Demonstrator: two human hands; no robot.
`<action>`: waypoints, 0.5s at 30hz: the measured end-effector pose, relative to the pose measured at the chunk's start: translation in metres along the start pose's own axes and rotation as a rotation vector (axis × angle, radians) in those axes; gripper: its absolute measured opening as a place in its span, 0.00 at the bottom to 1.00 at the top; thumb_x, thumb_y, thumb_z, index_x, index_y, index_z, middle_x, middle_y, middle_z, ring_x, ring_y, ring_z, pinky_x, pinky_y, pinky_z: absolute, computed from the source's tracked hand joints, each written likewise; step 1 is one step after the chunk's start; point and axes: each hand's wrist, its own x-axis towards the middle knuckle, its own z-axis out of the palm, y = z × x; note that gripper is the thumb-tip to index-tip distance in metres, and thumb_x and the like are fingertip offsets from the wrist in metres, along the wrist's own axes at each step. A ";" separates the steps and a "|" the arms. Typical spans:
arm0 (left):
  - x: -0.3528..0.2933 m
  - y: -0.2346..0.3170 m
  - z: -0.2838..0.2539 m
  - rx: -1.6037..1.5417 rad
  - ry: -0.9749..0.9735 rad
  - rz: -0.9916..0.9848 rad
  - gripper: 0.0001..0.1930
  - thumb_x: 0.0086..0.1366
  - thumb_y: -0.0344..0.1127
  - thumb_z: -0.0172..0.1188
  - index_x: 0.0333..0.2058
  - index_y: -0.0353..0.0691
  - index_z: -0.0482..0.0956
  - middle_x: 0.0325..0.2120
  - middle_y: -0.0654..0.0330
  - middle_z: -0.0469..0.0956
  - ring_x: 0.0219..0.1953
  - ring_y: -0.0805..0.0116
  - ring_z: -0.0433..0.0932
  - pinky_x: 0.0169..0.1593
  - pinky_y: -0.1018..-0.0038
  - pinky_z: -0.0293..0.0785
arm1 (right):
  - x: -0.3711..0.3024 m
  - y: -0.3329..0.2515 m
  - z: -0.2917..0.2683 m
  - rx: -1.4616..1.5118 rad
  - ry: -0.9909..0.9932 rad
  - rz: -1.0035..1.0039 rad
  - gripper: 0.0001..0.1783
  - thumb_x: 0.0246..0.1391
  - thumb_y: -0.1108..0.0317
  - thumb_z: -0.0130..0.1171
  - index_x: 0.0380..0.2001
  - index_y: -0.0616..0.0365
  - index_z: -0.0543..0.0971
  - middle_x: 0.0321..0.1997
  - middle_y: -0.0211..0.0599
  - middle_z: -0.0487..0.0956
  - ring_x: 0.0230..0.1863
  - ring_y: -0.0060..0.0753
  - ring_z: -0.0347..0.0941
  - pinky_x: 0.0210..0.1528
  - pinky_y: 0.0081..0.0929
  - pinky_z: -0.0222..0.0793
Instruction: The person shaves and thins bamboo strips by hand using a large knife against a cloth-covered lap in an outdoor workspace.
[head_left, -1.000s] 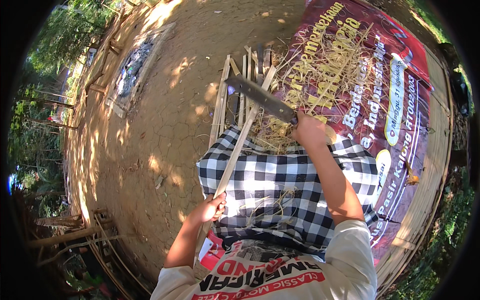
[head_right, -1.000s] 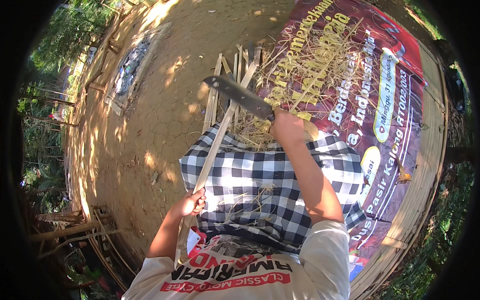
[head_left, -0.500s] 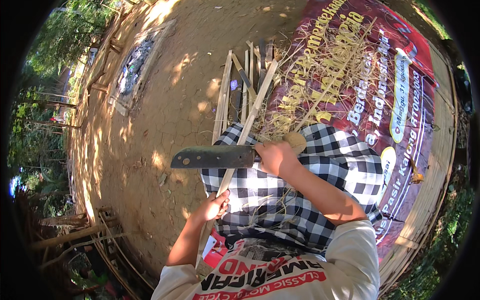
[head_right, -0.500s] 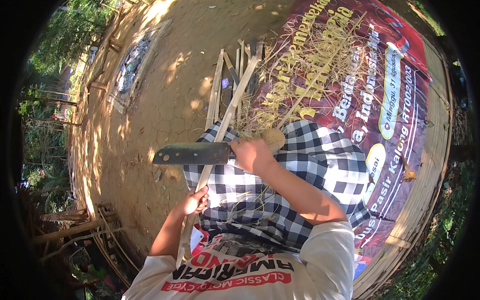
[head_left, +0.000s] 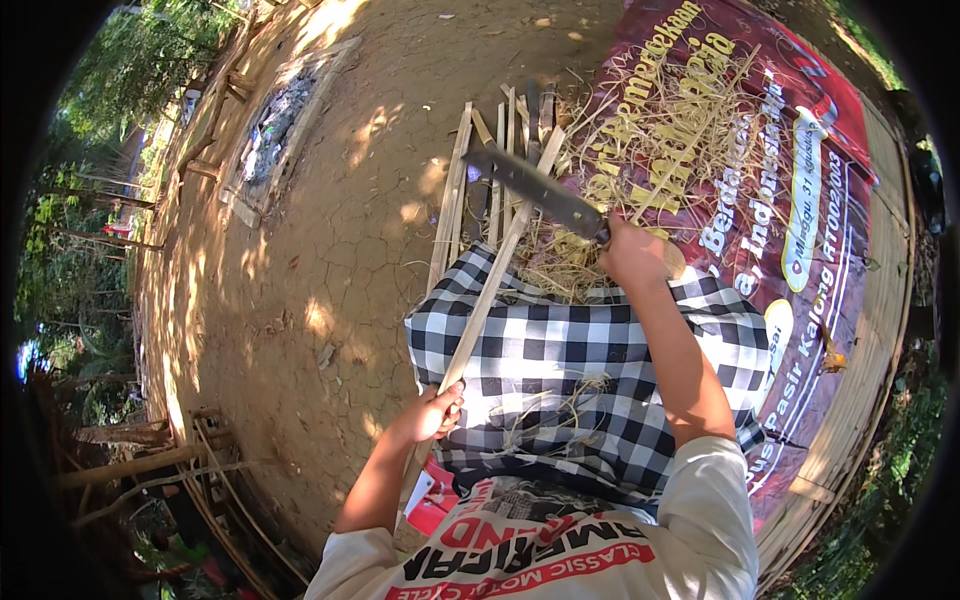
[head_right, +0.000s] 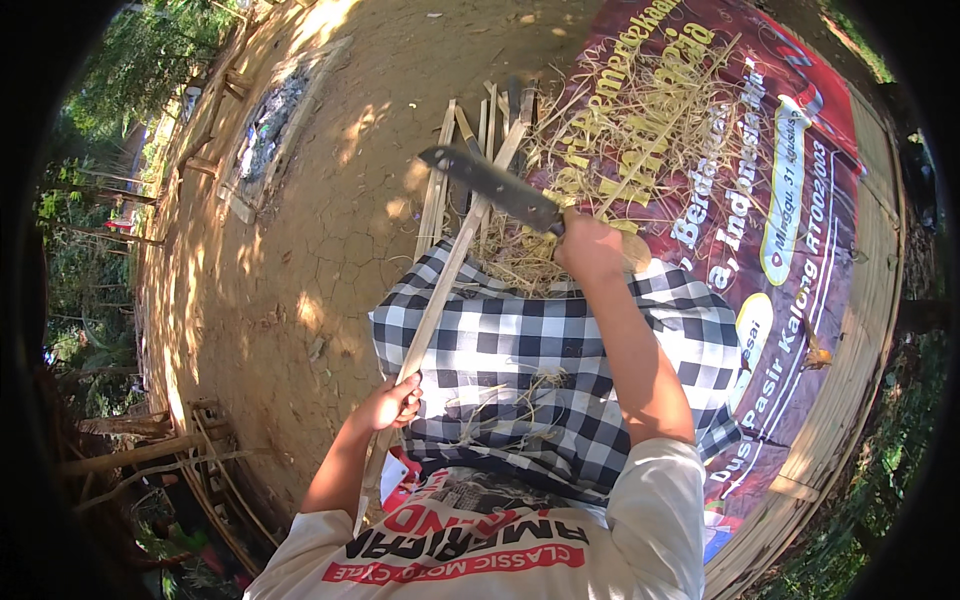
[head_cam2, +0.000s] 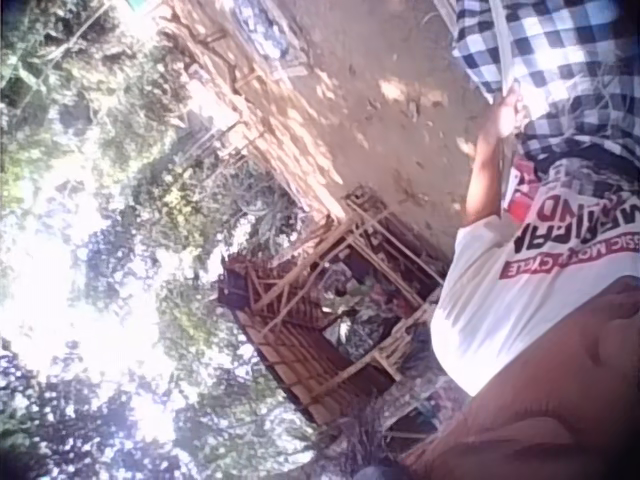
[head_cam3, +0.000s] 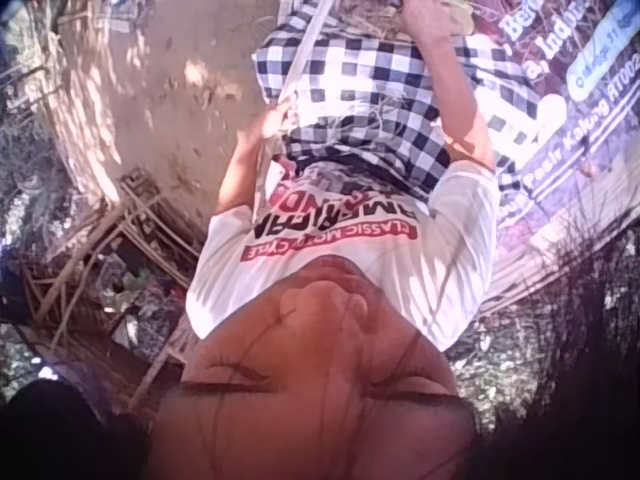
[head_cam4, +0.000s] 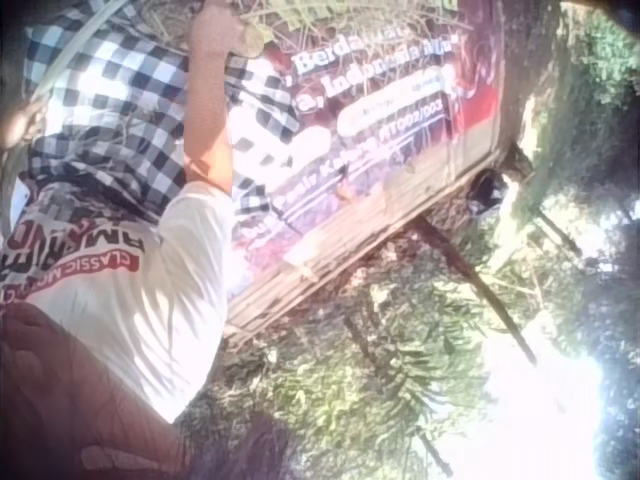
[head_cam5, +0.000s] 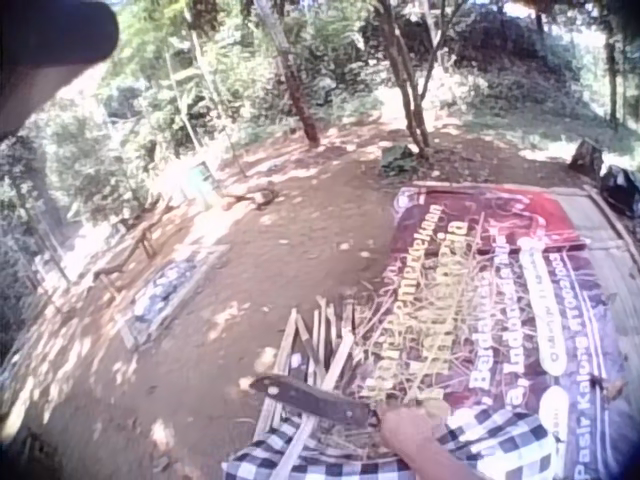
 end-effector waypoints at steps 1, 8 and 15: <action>0.002 0.002 -0.001 0.019 0.008 -0.019 0.23 0.68 0.59 0.49 0.24 0.48 0.63 0.12 0.72 0.58 0.11 0.81 0.53 0.14 0.78 0.49 | 0.004 0.008 -0.001 0.013 -0.003 0.064 0.10 0.43 0.69 0.59 0.31 0.59 0.74 0.27 0.45 0.80 0.31 0.46 0.80 0.35 0.41 0.75; 0.009 0.003 -0.006 0.040 -0.046 -0.034 0.23 0.68 0.60 0.47 0.24 0.48 0.61 0.12 0.71 0.57 0.10 0.80 0.52 0.13 0.78 0.48 | -0.024 -0.031 0.006 0.107 -0.101 -0.124 0.09 0.45 0.69 0.56 0.31 0.60 0.74 0.25 0.48 0.80 0.28 0.49 0.79 0.35 0.43 0.75; 0.008 0.001 -0.003 0.092 0.025 -0.026 0.24 0.67 0.61 0.48 0.25 0.48 0.63 0.13 0.70 0.59 0.11 0.80 0.54 0.14 0.79 0.49 | -0.049 -0.071 0.028 0.163 -0.072 -0.532 0.12 0.33 0.69 0.61 0.27 0.58 0.74 0.24 0.41 0.77 0.29 0.46 0.76 0.33 0.37 0.74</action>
